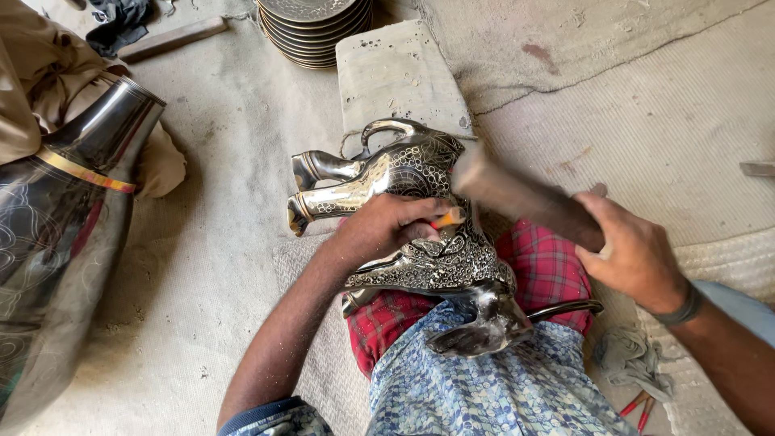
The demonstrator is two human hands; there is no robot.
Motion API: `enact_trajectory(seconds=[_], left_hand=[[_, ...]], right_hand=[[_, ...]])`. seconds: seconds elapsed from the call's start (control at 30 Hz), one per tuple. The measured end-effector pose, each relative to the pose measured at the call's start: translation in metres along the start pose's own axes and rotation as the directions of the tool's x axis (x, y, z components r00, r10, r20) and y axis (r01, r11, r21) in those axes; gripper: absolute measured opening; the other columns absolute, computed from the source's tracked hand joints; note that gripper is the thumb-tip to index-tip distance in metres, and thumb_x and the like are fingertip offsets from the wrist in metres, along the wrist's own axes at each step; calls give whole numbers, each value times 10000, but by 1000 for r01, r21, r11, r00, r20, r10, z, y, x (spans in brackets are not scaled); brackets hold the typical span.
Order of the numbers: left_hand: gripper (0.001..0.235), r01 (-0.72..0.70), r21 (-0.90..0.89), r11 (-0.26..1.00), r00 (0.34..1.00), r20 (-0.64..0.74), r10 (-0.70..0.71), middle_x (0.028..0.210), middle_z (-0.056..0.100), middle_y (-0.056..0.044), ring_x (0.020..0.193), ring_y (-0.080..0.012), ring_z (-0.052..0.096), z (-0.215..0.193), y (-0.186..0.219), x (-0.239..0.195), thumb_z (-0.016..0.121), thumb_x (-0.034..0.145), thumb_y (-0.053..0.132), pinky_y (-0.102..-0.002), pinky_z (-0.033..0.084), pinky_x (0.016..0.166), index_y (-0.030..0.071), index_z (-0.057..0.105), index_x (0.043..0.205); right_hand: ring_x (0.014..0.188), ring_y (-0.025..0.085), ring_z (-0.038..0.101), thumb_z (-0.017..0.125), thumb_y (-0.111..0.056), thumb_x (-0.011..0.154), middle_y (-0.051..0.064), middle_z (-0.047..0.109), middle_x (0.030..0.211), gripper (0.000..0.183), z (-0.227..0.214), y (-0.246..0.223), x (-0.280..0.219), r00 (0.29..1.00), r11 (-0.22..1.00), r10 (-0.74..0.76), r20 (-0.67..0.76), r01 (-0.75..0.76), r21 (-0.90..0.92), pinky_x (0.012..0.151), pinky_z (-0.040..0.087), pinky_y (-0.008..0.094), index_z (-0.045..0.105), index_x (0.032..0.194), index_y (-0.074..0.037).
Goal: The person uses a small chisel and a wooden mallet to engrave decorative patterns into a silver-colored metal elephant figurine. The person holds the figurine steady with the left hand and repeatedly taps the chisel with the mallet in the right hand.
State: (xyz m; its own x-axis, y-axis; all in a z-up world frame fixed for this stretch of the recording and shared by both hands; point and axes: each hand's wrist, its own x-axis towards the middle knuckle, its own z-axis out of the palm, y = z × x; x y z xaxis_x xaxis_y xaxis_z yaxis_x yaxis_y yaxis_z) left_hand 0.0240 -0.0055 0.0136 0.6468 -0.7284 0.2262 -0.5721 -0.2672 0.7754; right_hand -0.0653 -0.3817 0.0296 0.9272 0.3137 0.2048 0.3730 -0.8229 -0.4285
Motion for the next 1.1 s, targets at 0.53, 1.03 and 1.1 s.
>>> enact_trajectory(seconds=[0.53,1.03,1.1], left_hand=[[348,97,-106,990,988,-113,-109,1004,799,-35,862,-186,797,0,2,-19,716,922,288,-364,660,774,181,677,1251],[331,125,-94,988,974,-178,-140,979,795,-22,847,-180,791,6,-4,-28,713,925,299,-339,647,754,161,674,1223],[345,102,-107,989,970,-210,-123,962,793,-22,838,-179,791,5,-3,-30,739,900,298,-342,638,735,150,670,1203]], right_hand=[[709,164,655,789,-133,836,33,658,853,689,-37,-10,58,974,983,-111,197,137,-119,599,589,315,481,1451,-94],[739,215,714,789,-111,742,101,703,913,755,-23,-19,66,983,998,-56,174,48,50,615,617,340,458,1419,-82],[738,218,714,795,-121,726,96,701,905,770,-24,-19,64,979,998,-36,199,26,55,615,620,343,459,1418,-83]])
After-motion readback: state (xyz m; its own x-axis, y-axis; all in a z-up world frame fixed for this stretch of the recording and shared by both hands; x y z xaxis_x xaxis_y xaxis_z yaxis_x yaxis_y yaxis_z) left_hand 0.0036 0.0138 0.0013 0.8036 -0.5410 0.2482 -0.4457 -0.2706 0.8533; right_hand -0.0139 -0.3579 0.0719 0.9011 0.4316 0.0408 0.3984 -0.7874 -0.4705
